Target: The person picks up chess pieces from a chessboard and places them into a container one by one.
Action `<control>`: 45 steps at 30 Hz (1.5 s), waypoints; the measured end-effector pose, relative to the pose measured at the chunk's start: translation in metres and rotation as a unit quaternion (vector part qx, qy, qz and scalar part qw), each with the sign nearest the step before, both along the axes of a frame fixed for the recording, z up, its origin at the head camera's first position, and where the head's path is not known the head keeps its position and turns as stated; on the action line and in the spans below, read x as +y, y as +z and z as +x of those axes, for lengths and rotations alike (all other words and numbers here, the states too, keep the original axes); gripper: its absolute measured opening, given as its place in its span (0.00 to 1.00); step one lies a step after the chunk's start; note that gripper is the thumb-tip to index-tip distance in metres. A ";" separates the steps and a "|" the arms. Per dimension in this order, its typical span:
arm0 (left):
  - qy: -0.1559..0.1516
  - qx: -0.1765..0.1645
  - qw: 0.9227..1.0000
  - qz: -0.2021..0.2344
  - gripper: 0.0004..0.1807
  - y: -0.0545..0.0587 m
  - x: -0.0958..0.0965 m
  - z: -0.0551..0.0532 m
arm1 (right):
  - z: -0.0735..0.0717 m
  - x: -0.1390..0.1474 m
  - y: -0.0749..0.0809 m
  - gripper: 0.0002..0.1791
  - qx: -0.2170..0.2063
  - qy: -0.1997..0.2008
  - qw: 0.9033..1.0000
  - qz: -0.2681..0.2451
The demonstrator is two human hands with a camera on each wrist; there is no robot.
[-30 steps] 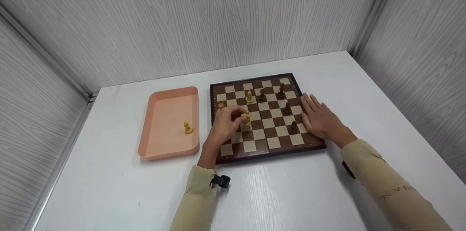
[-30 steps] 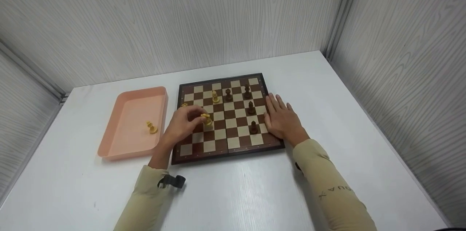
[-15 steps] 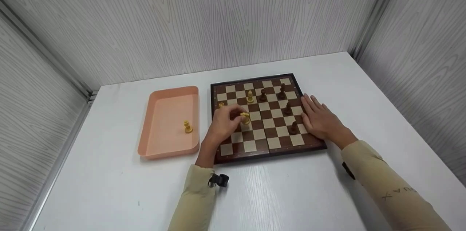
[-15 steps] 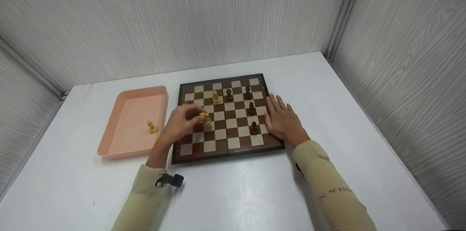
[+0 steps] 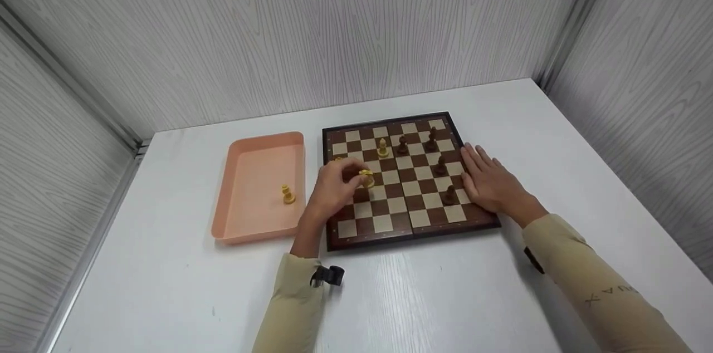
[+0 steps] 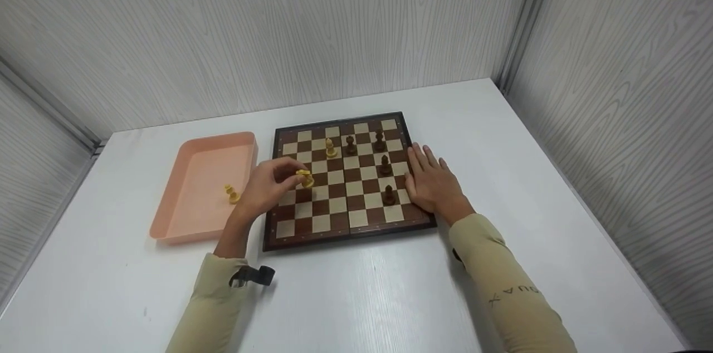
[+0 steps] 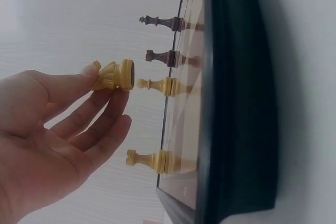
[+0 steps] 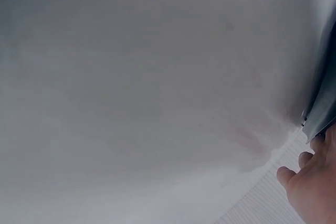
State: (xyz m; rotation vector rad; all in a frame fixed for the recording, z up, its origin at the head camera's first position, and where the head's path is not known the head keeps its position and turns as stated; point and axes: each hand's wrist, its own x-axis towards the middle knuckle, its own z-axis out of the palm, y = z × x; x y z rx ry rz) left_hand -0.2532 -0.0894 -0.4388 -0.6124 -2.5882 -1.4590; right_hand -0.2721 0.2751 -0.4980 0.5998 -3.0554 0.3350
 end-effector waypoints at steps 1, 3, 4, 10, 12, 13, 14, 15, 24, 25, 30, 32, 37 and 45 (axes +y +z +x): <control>0.001 -0.001 1.000 0.004 0.06 0.001 -0.001 0.000 | 0.000 0.000 0.000 0.35 -0.001 0.000 1.000 0.000; 0.004 -0.005 1.000 0.009 0.06 0.002 -0.003 0.000 | 0.000 0.000 0.000 0.35 -0.002 0.000 1.000 0.000; 0.004 -0.006 1.000 0.011 0.06 0.002 -0.003 0.000 | 0.000 0.000 0.000 0.35 -0.002 -0.001 1.000 -0.001; 0.005 -0.008 1.000 0.023 0.06 0.005 -0.007 0.000 | 0.001 0.000 0.001 0.35 -0.005 -0.004 1.000 0.002; 0.008 -0.006 1.000 0.026 0.06 0.006 -0.009 0.002 | 0.001 0.000 0.001 0.35 -0.006 -0.002 1.000 0.005; 0.009 -0.005 1.000 0.027 0.06 0.006 -0.010 0.002 | 0.001 0.000 0.002 0.35 -0.006 -0.002 1.000 0.006; 0.010 -0.004 1.000 0.028 0.06 0.007 -0.011 0.002 | 0.001 0.000 0.002 0.35 -0.006 -0.002 1.000 0.007; 0.008 -0.004 1.000 0.029 0.06 0.007 -0.012 0.003 | 0.001 -0.001 0.002 0.35 -0.007 -0.003 1.000 0.008; 0.024 0.010 0.999 0.042 0.06 0.012 -0.021 0.002 | 0.000 -0.002 0.004 0.35 -0.003 0.000 1.000 0.008; 0.027 0.013 0.999 0.046 0.06 0.013 -0.023 0.002 | 0.000 -0.002 0.003 0.35 -0.002 0.001 1.000 0.007; 0.033 0.025 0.998 0.056 0.06 0.014 -0.026 0.001 | 0.002 -0.002 0.003 0.35 -0.001 0.001 1.000 0.004; 0.037 0.024 0.997 0.055 0.06 0.014 -0.027 0.001 | 0.002 -0.001 0.002 0.35 -0.001 0.000 1.000 0.002; 0.053 0.014 0.997 0.055 0.07 0.016 -0.031 0.002 | 0.003 -0.001 0.003 0.35 -0.003 0.000 1.000 0.002; 0.070 0.021 0.995 0.065 0.07 0.016 -0.041 0.000 | 0.002 -0.001 0.002 0.35 0.007 0.009 1.000 -0.006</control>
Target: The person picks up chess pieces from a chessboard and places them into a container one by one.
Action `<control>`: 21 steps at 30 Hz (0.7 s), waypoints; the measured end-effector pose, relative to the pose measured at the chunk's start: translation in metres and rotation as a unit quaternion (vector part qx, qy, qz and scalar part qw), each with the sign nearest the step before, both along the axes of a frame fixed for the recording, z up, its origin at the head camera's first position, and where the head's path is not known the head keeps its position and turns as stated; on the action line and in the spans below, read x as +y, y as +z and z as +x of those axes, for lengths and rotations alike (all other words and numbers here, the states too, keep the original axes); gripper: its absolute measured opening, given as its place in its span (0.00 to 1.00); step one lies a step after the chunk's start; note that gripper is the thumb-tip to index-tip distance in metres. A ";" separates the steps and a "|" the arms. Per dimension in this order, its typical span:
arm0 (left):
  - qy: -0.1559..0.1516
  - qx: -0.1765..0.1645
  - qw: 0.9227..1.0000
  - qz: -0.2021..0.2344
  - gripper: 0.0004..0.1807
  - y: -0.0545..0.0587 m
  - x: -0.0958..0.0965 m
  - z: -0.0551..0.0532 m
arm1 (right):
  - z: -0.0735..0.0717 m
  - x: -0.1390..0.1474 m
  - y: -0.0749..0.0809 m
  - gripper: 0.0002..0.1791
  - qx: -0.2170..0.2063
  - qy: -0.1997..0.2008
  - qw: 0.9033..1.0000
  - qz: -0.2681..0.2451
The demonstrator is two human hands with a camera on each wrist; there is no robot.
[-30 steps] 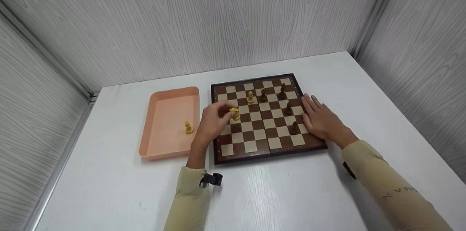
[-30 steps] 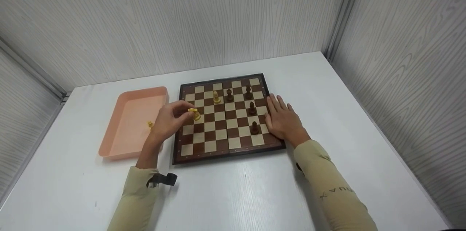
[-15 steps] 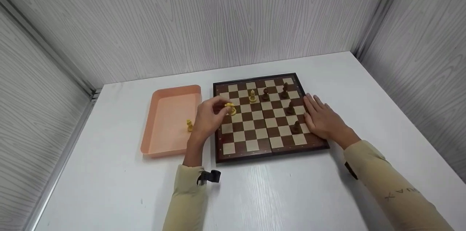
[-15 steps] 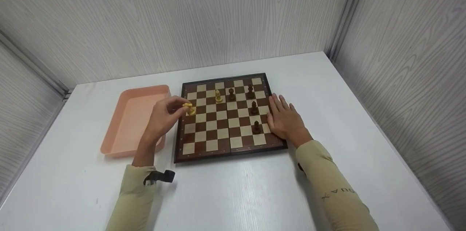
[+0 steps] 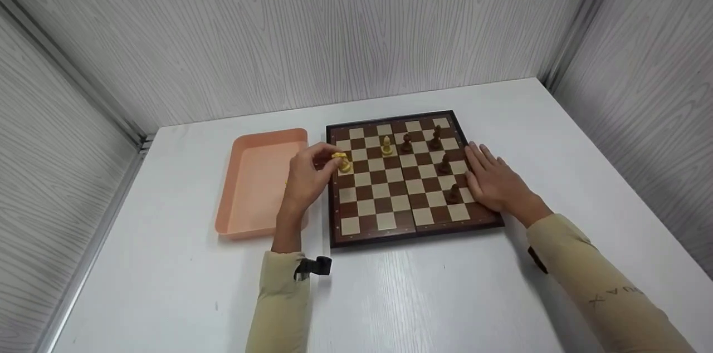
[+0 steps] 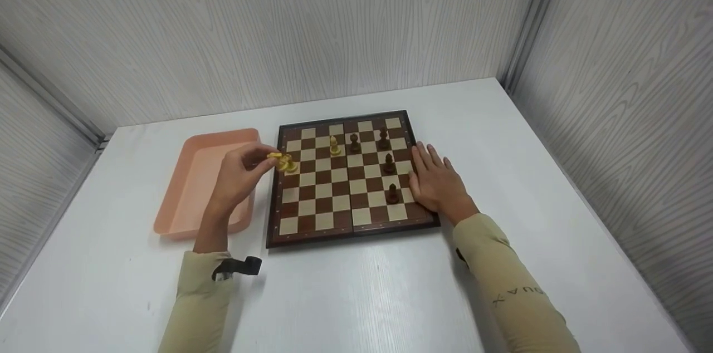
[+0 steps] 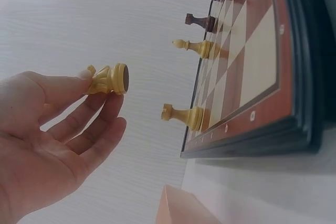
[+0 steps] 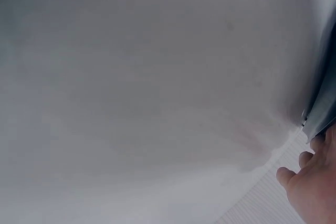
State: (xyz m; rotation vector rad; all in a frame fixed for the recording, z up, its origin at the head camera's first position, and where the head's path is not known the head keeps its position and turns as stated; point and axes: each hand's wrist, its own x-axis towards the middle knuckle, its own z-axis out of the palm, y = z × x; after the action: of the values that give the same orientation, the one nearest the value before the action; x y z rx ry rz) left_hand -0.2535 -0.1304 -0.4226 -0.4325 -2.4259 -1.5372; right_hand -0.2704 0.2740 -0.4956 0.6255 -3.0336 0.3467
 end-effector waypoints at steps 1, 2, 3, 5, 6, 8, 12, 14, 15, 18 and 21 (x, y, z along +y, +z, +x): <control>0.003 0.000 1.000 0.001 0.07 0.000 -0.002 0.001 | 0.000 0.000 0.000 0.35 -0.001 0.001 1.000 0.001; 0.006 0.000 1.000 0.003 0.07 0.000 -0.003 0.001 | 0.000 0.000 0.000 0.35 -0.001 0.001 1.000 0.001; 0.009 0.000 1.000 0.004 0.07 0.000 -0.005 0.001 | 0.000 0.000 0.000 0.35 -0.003 0.000 1.000 0.001; 0.014 0.000 1.000 0.006 0.07 0.001 -0.009 0.002 | -0.001 -0.001 0.000 0.35 -0.008 -0.002 1.000 0.004; 0.016 0.001 1.000 0.008 0.07 0.001 -0.010 0.002 | -0.001 -0.001 0.000 0.35 -0.011 -0.004 1.000 0.006; 0.022 0.004 1.000 0.009 0.08 0.002 -0.013 0.002 | -0.001 -0.001 0.001 0.35 -0.014 -0.006 1.000 0.008; 0.035 0.005 0.999 0.008 0.08 0.004 -0.019 0.001 | -0.001 -0.002 0.002 0.34 -0.012 -0.005 1.000 0.006; 0.040 0.003 0.999 0.006 0.08 0.005 -0.022 0.000 | -0.001 -0.002 0.002 0.34 -0.012 -0.005 1.000 0.005; 0.042 0.002 0.999 0.007 0.08 0.005 -0.023 0.000 | -0.001 -0.002 0.002 0.34 -0.011 -0.005 1.000 0.005; 0.045 0.001 0.999 0.010 0.08 0.006 -0.026 0.000 | 0.000 -0.001 0.002 0.35 -0.012 -0.006 1.000 0.007; 0.048 0.003 0.999 0.015 0.08 0.007 -0.030 0.000 | 0.000 0.000 0.001 0.35 -0.015 -0.007 1.000 0.006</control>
State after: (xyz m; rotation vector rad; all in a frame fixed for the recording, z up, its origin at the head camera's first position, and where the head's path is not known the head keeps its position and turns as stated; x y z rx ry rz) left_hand -0.2531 -0.1601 -0.4153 -0.3106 -2.3785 -1.5271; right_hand -0.2703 0.2736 -0.4942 0.6060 -3.0688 0.3396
